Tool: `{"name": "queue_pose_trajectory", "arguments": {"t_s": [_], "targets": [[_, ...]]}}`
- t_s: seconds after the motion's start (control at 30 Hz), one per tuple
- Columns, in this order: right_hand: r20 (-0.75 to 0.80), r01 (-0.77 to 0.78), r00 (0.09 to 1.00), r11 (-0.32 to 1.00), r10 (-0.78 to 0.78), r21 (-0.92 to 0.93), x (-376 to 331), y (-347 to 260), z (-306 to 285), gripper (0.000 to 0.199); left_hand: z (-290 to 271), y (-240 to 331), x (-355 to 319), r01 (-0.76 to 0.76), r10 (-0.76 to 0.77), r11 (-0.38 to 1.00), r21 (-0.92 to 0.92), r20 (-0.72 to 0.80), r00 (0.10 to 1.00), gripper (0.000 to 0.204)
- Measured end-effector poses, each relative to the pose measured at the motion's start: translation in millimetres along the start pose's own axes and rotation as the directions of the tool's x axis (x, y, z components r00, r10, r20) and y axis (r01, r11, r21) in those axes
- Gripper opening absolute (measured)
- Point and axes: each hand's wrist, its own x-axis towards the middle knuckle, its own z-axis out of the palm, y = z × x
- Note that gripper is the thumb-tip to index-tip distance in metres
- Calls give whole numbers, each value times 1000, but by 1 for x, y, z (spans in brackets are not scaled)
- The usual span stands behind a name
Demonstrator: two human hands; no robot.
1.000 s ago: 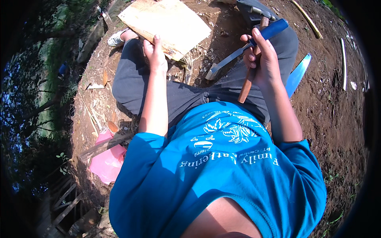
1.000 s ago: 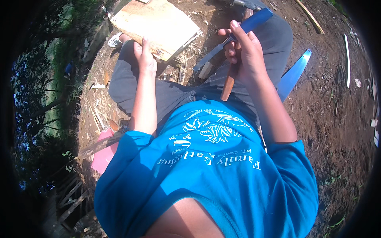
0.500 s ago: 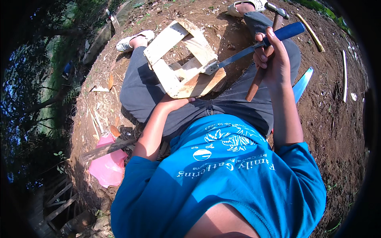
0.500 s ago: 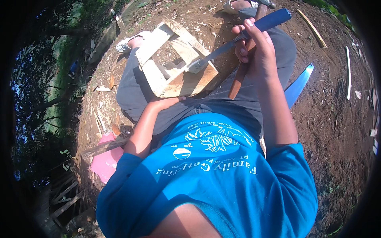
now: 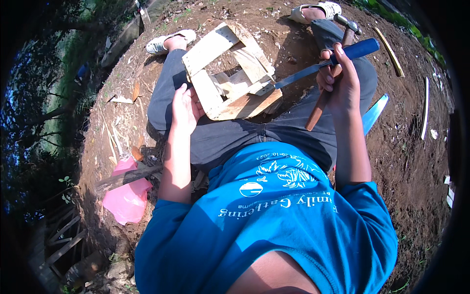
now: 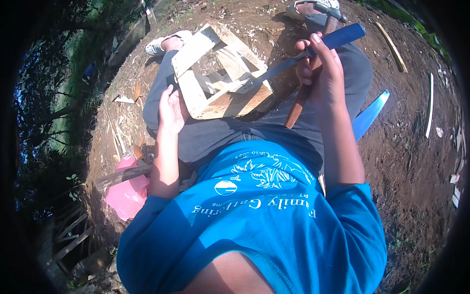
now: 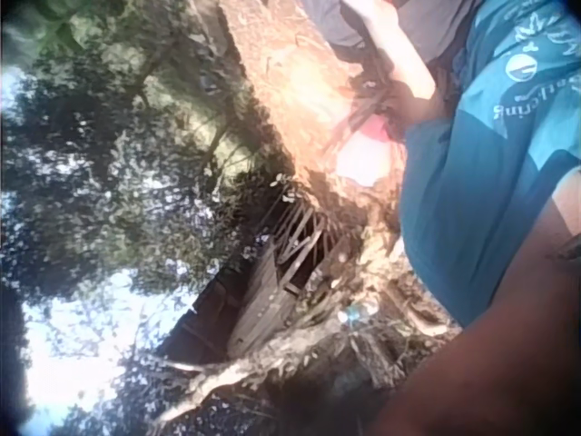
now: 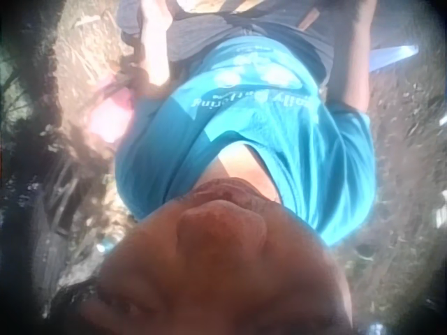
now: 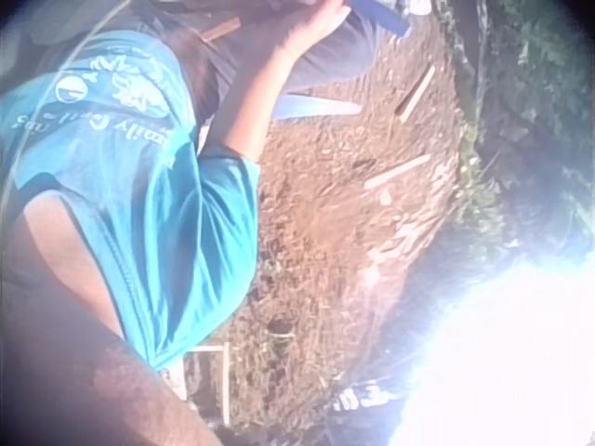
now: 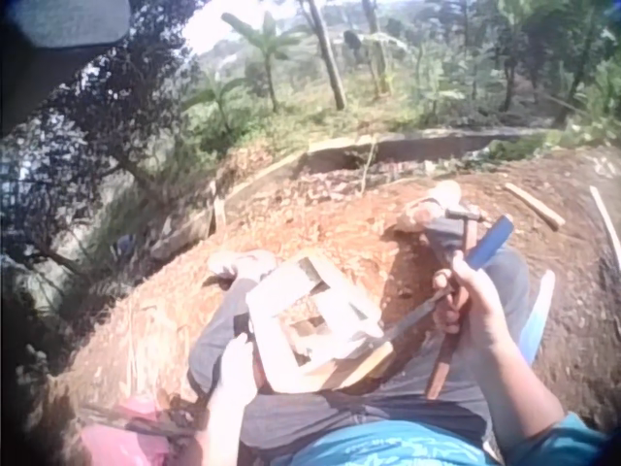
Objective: The person constructs a small wooden structure by hammering nails into wood panels, sawing a piece of wood, and fitting parts together while sitting on the ground.
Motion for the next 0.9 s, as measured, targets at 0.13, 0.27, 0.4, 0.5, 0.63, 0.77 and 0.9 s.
{"name": "queue_pose_trajectory", "arguments": {"t_s": [0.13,0.27,0.4,0.5,0.63,0.77,0.9], "targets": [[-36,-19,999,1000,19,3,1,3,1,24,43,-17,-4,-102,124,980,173,-124,985,47],[-30,-14,999,1000,14,12,0,4,0,24,35,7,27,-14,15,934,358,0,1000,42],[-16,6,1000,1000,-6,31,0,2,-6,27,31,54,52,-41,-26,856,516,122,992,52],[-26,3,1000,999,-2,40,1,-1,-10,26,8,93,96,-58,-171,665,744,228,959,59],[-57,8,998,998,-5,56,7,2,-17,26,-4,124,153,-133,-221,273,953,196,955,58],[-79,-6,997,999,10,46,8,6,-19,28,1,123,177,-198,-114,11,980,198,974,70],[-79,-44,996,998,48,52,11,11,-20,29,-10,112,166,-170,-12,-3,985,170,985,75]]}}
